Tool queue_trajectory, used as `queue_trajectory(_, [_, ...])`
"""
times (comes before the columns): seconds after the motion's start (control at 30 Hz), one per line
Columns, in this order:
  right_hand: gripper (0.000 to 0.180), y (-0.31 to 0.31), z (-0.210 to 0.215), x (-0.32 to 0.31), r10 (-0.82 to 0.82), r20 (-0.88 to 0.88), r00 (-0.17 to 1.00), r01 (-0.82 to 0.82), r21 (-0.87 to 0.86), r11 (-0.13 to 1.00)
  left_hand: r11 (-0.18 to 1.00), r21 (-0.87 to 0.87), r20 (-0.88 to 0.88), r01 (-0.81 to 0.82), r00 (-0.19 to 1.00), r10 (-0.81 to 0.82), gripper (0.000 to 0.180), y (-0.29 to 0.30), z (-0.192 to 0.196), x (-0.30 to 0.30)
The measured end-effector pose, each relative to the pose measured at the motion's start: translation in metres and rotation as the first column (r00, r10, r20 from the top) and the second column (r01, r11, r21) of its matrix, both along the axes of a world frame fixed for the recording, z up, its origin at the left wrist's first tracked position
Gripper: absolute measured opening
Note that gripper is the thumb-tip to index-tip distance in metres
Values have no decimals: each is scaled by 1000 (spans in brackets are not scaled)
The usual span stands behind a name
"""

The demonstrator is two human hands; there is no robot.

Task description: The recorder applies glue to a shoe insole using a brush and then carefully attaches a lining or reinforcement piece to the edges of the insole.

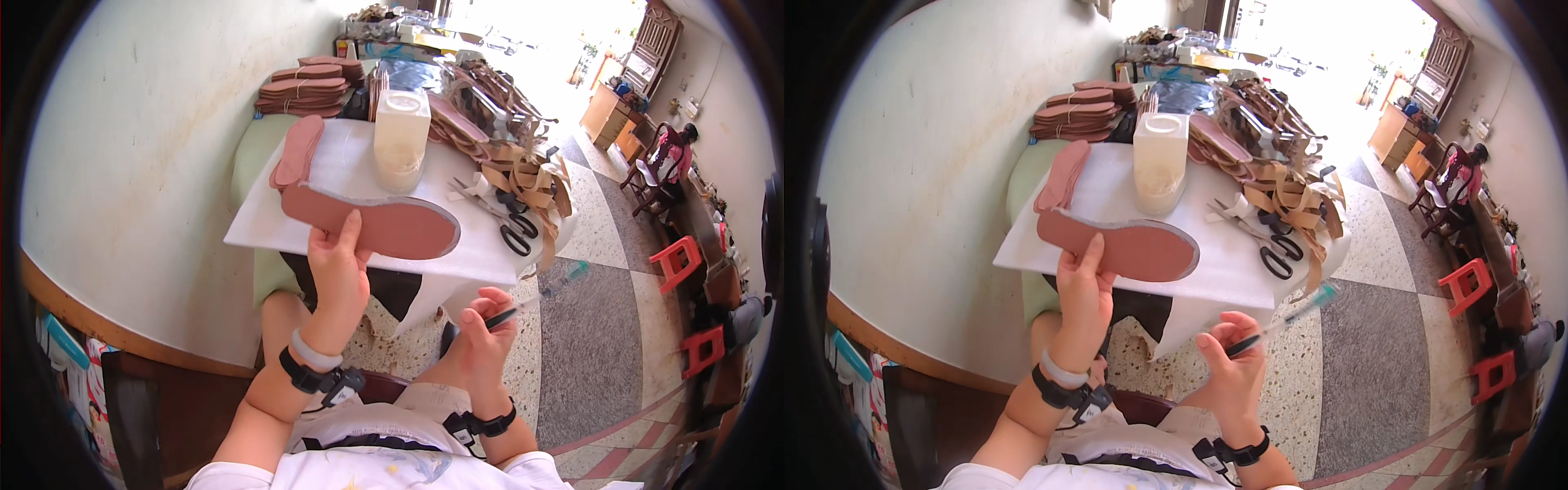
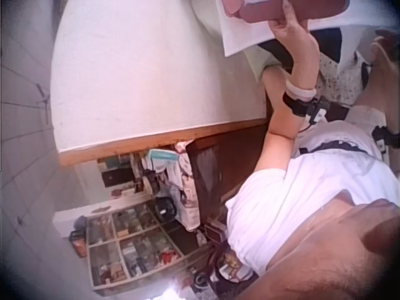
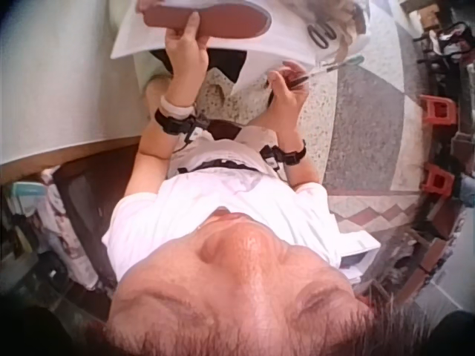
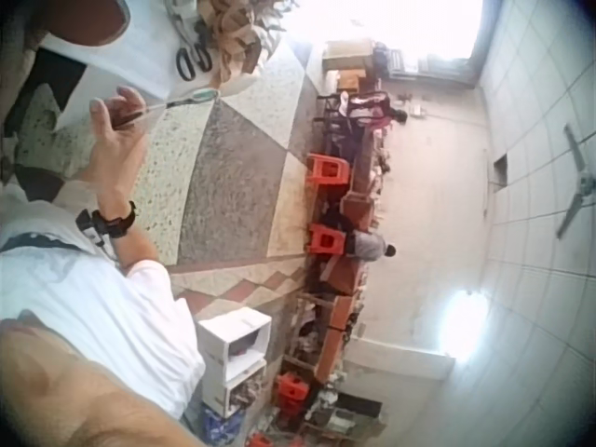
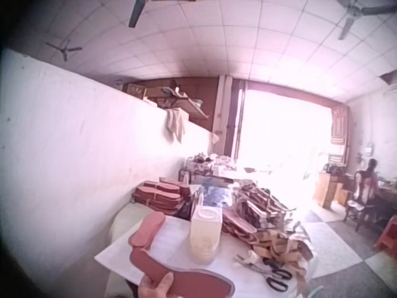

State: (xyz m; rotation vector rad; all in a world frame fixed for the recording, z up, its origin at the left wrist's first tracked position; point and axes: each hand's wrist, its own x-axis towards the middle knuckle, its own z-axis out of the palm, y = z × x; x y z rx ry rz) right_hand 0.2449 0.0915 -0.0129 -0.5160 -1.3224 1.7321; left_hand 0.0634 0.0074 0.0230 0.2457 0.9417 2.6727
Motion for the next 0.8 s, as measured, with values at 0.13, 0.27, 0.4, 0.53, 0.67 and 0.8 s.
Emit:
queue_trajectory(0.13, [30, -17, 26, -32, 26, -54, 998, -37, -223, 974, 994, 92, 40, 61, 997, -65, 30, 8, 1, 29])
queue_trajectory(0.27, [17, -21, 31, -51, 37, -232, 972, -106, -294, 950, 979, 112, 123, 168, 976, -181, 28, 4, 0, 50])
queue_trajectory(0.4, [10, 1, 37, -53, -65, -263, 963, -19, -305, 952, 818, 88, 261, 568, 779, -570, 25, -19, 6, 60])
queue_trajectory(0.53, [6, 39, 50, -39, 52, -129, 990, -74, -176, 982, 394, -469, 152, 791, 512, -845, 23, -71, 43, 55])
queue_trajectory(0.67, [7, 49, 55, -29, 313, 71, 947, -306, -93, 947, 709, -705, -467, -4, 755, -460, 22, -70, 41, 40])
queue_trajectory(0.8, [12, 36, 59, -35, 463, 193, 865, -459, -65, 886, 630, -466, -59, 621, 689, -722, 25, -50, 30, 25])
